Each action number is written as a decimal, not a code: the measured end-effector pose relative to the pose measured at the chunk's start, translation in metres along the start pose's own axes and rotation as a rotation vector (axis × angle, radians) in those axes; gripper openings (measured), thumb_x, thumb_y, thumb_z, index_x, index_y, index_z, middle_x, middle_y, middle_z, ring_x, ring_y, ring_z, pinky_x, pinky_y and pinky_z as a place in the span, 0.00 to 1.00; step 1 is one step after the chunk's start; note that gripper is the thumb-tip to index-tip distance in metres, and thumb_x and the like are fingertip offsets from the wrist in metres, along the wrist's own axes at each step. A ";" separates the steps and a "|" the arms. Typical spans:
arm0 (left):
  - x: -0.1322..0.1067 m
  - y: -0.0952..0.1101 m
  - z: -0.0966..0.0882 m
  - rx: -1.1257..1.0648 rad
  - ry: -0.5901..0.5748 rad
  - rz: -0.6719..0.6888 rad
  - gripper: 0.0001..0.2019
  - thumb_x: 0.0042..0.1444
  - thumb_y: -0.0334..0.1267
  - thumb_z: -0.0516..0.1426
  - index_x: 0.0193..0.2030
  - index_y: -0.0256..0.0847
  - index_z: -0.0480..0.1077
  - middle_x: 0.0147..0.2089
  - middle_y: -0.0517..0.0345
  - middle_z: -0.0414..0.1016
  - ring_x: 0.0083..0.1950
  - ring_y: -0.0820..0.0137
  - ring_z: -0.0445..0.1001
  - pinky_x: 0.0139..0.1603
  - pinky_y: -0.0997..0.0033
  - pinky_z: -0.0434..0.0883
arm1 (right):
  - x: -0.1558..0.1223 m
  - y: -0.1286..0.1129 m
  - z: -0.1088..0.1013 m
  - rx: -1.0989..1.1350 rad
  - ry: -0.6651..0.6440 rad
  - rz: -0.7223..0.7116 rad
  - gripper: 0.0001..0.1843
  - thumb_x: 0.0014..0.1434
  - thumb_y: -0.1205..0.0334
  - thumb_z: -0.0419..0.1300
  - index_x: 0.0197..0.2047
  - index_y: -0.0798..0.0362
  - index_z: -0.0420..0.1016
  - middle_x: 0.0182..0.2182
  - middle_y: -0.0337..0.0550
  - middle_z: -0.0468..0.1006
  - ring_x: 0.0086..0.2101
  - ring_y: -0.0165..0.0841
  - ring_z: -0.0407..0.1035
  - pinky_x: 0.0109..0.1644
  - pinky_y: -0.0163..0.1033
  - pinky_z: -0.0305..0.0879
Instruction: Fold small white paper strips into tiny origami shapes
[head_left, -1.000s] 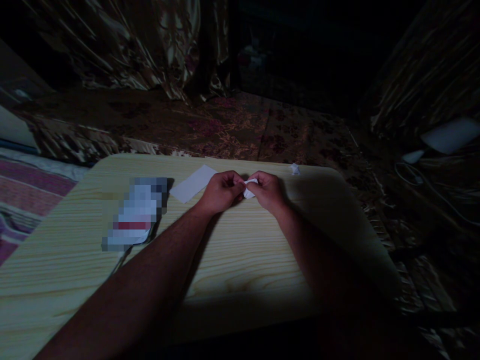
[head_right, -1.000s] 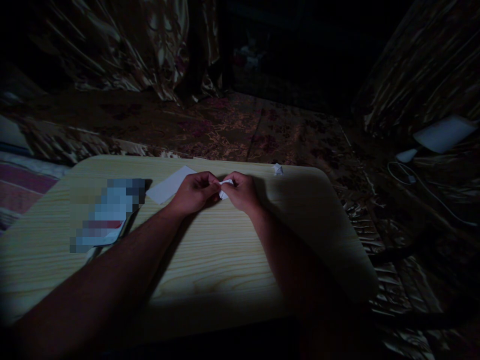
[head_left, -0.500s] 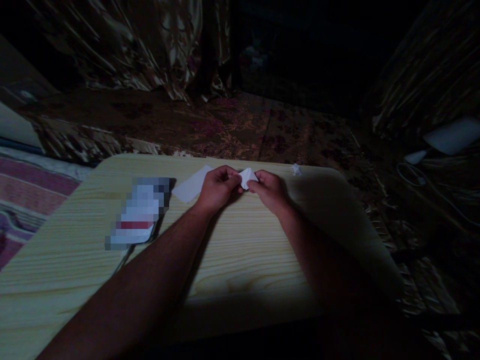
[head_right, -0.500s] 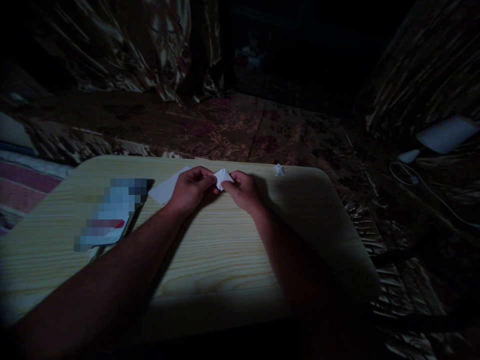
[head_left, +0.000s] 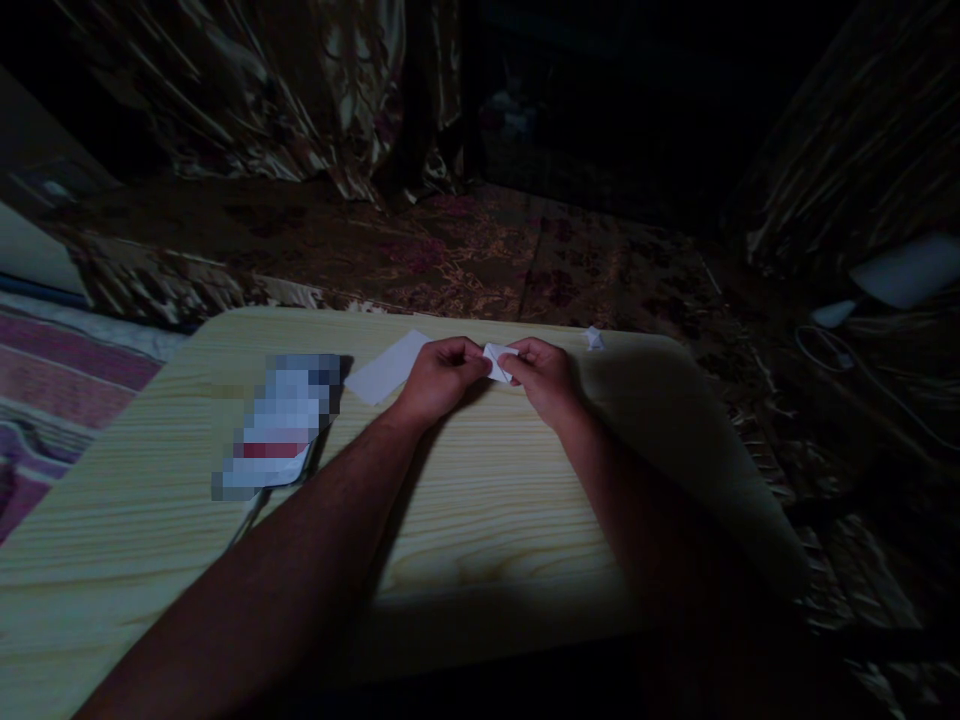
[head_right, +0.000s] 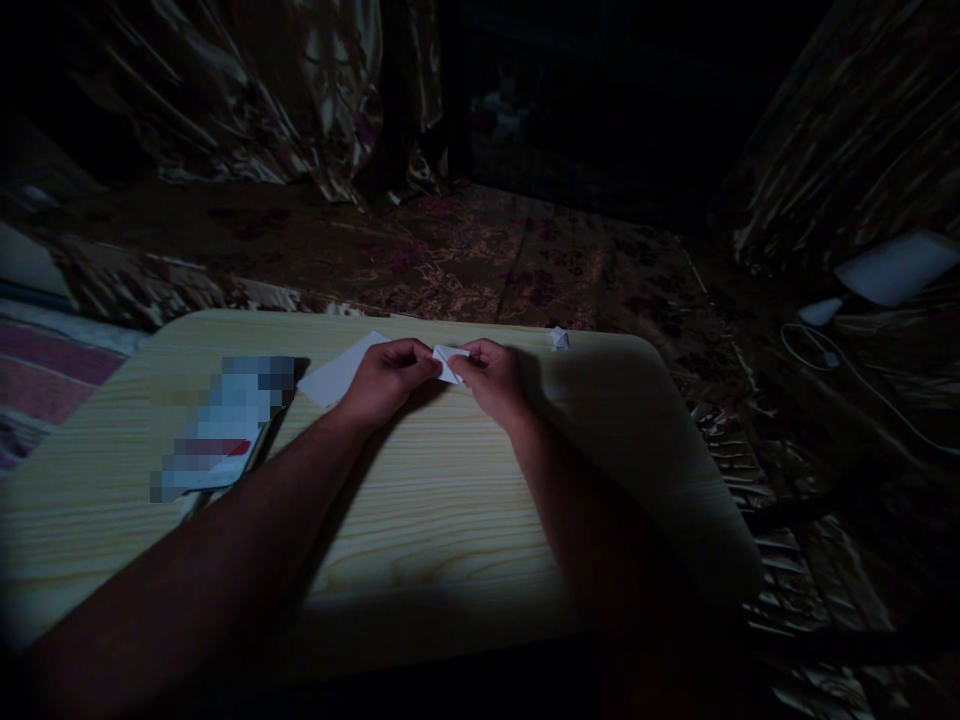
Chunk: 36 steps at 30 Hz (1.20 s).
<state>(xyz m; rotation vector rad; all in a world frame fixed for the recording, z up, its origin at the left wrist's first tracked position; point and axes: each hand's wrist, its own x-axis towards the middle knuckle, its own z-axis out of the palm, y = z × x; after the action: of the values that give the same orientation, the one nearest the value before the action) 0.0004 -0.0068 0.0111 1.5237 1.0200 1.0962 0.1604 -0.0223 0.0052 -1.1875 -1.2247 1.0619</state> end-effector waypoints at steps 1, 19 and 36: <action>0.000 0.000 0.000 0.018 -0.003 -0.003 0.10 0.47 0.42 0.62 0.28 0.36 0.72 0.27 0.60 0.72 0.26 0.76 0.65 0.28 0.76 0.62 | 0.000 0.000 0.000 0.012 0.001 0.000 0.12 0.47 0.55 0.63 0.33 0.55 0.72 0.23 0.36 0.74 0.22 0.26 0.64 0.25 0.32 0.59; 0.001 0.002 0.001 -0.190 0.051 -0.089 0.10 0.46 0.38 0.61 0.25 0.39 0.64 0.22 0.60 0.71 0.18 0.77 0.64 0.18 0.76 0.57 | -0.004 -0.007 0.008 -0.049 0.138 -0.120 0.10 0.48 0.57 0.63 0.31 0.53 0.69 0.23 0.36 0.72 0.24 0.26 0.63 0.28 0.33 0.60; -0.001 0.002 0.004 -0.069 -0.063 -0.081 0.11 0.50 0.42 0.60 0.31 0.34 0.72 0.26 0.56 0.74 0.21 0.77 0.66 0.21 0.77 0.60 | -0.004 0.006 0.008 -0.167 0.120 -0.260 0.03 0.51 0.63 0.60 0.32 0.52 0.72 0.26 0.36 0.75 0.28 0.28 0.69 0.32 0.33 0.65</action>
<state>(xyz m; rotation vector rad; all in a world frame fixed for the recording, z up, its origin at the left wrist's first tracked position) 0.0037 -0.0093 0.0125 1.4407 0.9826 1.0110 0.1523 -0.0246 -0.0011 -1.1632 -1.3509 0.6979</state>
